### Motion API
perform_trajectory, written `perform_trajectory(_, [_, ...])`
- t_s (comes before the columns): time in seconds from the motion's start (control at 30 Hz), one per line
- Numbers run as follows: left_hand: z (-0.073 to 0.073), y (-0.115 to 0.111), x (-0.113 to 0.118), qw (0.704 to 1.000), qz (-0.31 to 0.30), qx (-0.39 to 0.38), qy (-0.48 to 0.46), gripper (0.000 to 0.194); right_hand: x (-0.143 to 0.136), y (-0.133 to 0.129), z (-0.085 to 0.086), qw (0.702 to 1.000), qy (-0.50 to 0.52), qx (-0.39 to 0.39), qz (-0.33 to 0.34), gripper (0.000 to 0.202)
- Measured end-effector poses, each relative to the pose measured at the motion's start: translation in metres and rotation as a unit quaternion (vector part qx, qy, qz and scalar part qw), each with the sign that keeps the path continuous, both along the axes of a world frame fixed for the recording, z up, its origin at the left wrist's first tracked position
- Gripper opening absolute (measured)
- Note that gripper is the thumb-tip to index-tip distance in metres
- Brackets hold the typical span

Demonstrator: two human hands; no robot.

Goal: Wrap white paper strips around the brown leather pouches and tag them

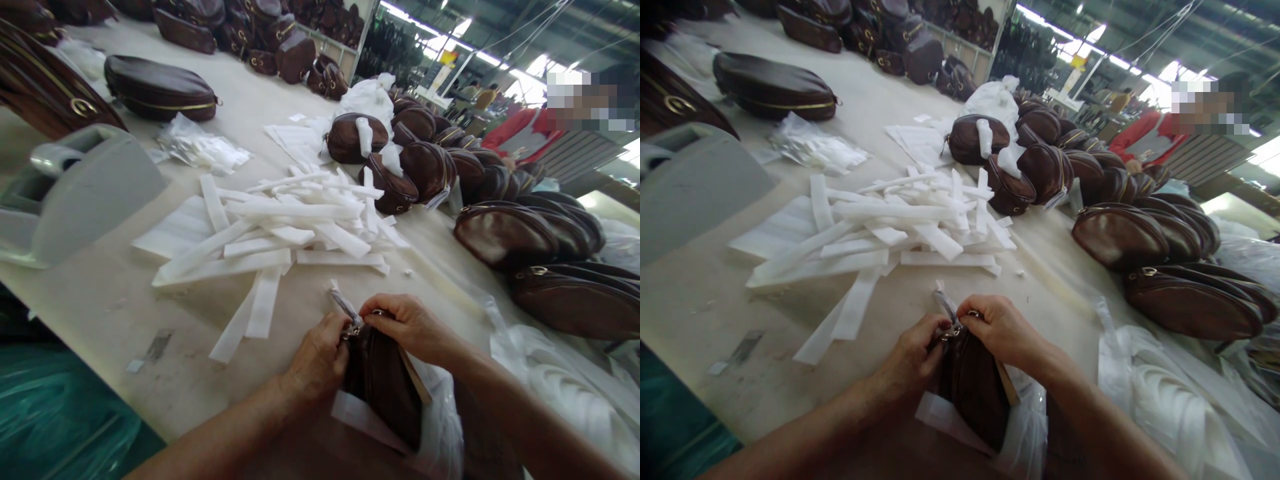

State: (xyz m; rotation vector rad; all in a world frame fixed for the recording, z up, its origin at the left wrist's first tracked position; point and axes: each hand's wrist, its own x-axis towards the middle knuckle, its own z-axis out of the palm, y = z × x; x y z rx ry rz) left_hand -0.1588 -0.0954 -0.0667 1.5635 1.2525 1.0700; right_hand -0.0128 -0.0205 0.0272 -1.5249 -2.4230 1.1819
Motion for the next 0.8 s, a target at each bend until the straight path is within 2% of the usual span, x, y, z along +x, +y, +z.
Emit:
perform_trajectory(0.13, [0.0, 0.001, 0.0, 1.0, -0.012, 0.007, 0.013, 0.02, -0.005, 0.006, 0.003, 0.999, -0.028, -0.04, 0.014, 0.018])
perform_trajectory(0.37, [0.002, 0.002, -0.001, 1.0, -0.004, -0.021, 0.011, 0.018, -0.017, 0.013, 0.004, 0.992, -0.092, -0.05, 0.075, 0.022])
perform_trajectory(0.6, [0.018, -0.006, -0.012, 0.998, 0.006, -0.059, 0.002, 0.035, -0.027, 0.014, 0.01, 0.979, -0.146, -0.062, 0.127, 0.023])
perform_trajectory(0.7, [0.02, -0.008, -0.014, 0.997, 0.024, -0.073, 0.03, 0.024, -0.029, 0.014, 0.01, 0.976, -0.154, -0.062, 0.143, 0.023])
perform_trajectory(0.8, [0.016, -0.006, -0.012, 0.995, 0.022, -0.08, 0.054, 0.014, -0.029, 0.014, 0.009, 0.976, -0.148, -0.061, 0.148, 0.023])
